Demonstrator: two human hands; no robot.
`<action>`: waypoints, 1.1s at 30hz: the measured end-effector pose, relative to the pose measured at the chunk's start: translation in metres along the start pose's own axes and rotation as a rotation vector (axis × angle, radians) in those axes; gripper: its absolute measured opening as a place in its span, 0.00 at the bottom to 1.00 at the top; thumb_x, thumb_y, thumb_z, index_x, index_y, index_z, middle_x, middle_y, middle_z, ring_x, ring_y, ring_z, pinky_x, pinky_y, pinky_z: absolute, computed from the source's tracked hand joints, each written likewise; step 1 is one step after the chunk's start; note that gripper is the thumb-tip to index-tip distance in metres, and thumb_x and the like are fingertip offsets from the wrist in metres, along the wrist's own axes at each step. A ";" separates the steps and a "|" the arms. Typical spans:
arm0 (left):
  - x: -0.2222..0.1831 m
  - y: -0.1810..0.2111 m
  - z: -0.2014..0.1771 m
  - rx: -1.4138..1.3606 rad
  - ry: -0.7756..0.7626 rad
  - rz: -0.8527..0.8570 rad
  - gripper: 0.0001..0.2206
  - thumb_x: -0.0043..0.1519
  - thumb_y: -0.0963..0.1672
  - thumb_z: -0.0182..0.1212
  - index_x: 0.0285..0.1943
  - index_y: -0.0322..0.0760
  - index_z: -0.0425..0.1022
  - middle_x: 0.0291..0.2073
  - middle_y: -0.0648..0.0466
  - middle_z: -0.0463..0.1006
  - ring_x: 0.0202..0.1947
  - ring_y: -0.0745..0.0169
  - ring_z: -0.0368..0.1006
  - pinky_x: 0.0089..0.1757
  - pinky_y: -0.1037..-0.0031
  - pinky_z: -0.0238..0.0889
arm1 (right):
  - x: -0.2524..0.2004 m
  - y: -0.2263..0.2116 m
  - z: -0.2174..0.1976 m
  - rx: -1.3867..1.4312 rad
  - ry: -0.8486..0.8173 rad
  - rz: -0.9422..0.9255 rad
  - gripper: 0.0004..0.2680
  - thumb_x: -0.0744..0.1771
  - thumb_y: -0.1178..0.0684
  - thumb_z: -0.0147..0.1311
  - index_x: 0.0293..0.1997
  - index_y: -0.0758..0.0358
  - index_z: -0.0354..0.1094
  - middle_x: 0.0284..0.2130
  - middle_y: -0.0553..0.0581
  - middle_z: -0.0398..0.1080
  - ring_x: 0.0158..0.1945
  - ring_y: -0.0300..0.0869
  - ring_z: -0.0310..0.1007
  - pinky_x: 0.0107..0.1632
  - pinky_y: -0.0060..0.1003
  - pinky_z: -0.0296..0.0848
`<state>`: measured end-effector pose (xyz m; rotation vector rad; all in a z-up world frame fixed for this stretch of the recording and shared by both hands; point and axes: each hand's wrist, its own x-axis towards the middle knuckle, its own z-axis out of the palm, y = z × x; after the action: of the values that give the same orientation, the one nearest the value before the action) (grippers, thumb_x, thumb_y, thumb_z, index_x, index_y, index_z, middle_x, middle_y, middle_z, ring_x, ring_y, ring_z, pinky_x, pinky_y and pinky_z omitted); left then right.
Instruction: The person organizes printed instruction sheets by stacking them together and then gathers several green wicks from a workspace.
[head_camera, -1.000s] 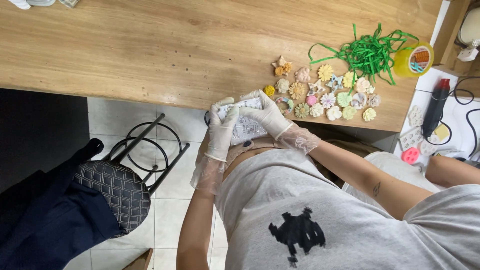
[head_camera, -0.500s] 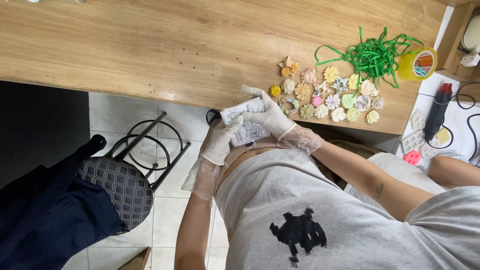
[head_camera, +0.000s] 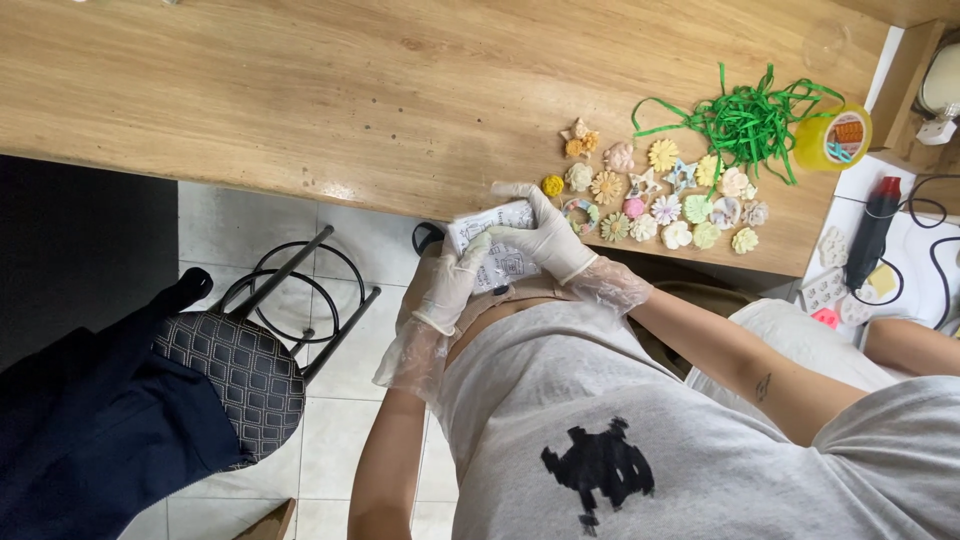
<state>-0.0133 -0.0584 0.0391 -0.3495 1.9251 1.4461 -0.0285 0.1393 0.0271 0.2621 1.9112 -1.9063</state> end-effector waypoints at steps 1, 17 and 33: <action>0.004 -0.009 0.005 0.002 0.001 0.002 0.24 0.65 0.56 0.56 0.67 0.47 0.71 0.40 0.55 0.85 0.38 0.66 0.80 0.37 0.74 0.71 | 0.003 0.004 -0.004 0.001 0.001 -0.003 0.23 0.65 0.61 0.66 0.67 0.61 0.61 0.46 0.52 0.72 0.48 0.32 0.72 0.50 0.29 0.76; 0.059 -0.054 0.035 -0.653 0.041 0.092 0.18 0.62 0.45 0.68 0.60 0.37 0.75 0.44 0.56 0.81 0.40 0.72 0.74 0.41 0.76 0.71 | 0.025 0.001 -0.011 0.424 0.045 0.475 0.10 0.65 0.60 0.62 0.50 0.68 0.73 0.40 0.59 0.80 0.38 0.43 0.81 0.41 0.40 0.81; 0.072 0.014 -0.008 -0.947 0.056 0.252 0.12 0.60 0.40 0.67 0.52 0.37 0.79 0.43 0.57 0.82 0.39 0.72 0.77 0.41 0.78 0.73 | 0.091 -0.060 -0.018 0.115 0.016 0.186 0.09 0.64 0.59 0.64 0.47 0.66 0.77 0.38 0.54 0.80 0.39 0.37 0.79 0.43 0.34 0.78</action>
<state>-0.0770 -0.0472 0.0025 -0.5778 1.2207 2.4822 -0.1376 0.1403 0.0421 0.4739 1.7232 -1.8958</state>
